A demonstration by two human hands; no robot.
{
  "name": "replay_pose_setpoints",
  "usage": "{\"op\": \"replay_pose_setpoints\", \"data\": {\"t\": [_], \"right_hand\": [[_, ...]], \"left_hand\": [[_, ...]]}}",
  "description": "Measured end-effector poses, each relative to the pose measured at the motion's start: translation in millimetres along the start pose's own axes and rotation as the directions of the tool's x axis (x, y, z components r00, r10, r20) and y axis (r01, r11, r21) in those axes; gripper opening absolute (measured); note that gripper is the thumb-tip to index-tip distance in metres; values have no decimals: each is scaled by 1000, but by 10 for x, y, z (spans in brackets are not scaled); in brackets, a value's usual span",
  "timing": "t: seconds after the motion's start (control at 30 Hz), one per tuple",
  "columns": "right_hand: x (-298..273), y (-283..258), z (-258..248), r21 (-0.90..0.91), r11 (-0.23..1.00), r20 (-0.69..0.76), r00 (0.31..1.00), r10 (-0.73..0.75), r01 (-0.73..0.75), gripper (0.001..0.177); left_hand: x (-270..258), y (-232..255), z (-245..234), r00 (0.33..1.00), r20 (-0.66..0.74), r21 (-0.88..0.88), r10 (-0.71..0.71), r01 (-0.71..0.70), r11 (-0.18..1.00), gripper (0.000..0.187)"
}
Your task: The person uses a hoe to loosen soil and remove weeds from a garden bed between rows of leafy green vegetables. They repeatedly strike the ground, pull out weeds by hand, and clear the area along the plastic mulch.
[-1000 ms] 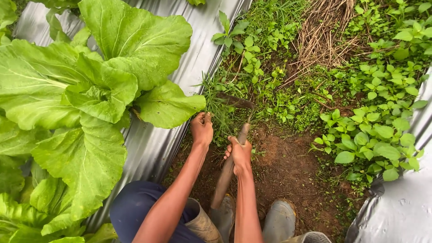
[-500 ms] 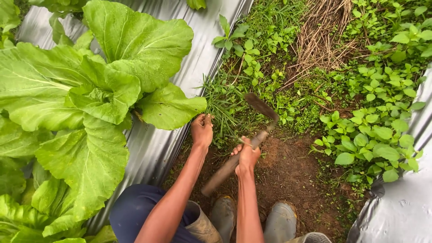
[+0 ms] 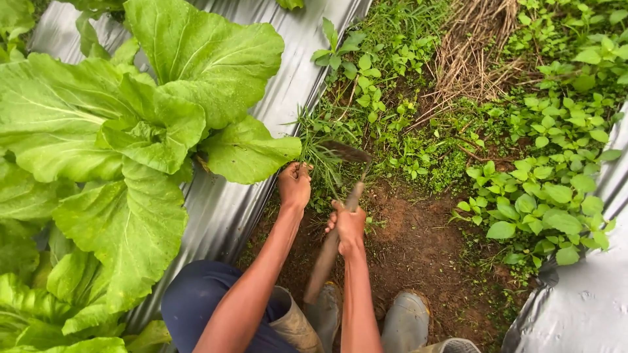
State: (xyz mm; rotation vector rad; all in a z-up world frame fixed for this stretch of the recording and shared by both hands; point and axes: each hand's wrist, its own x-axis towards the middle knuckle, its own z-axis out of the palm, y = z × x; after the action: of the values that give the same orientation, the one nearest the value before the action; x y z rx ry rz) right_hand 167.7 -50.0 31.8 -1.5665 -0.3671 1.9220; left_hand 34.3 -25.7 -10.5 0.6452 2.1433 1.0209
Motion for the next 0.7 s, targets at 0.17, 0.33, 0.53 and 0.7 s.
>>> {"op": "replay_pose_setpoints", "data": {"t": [0.17, 0.33, 0.53, 0.7], "right_hand": [[631, 399, -357, 166, 978, -199, 975, -96, 130, 17], [149, 135, -109, -84, 996, 32, 999, -21, 24, 10], [602, 433, -219, 184, 969, -258, 959, -115, 166, 15], [106, 186, -52, 17, 998, -31, 997, -67, 68, 10]], "left_hand": [[-98, 113, -27, 999, 32, -4, -33, 33, 999, 28], [-42, 32, -14, 1000, 23, 1, -15, 15, 1000, 29], [-45, 118, -125, 999, 45, -1, 11, -11, 1000, 31], [-31, 51, -76, 998, 60, 30, 11, -13, 999, 31]]}}
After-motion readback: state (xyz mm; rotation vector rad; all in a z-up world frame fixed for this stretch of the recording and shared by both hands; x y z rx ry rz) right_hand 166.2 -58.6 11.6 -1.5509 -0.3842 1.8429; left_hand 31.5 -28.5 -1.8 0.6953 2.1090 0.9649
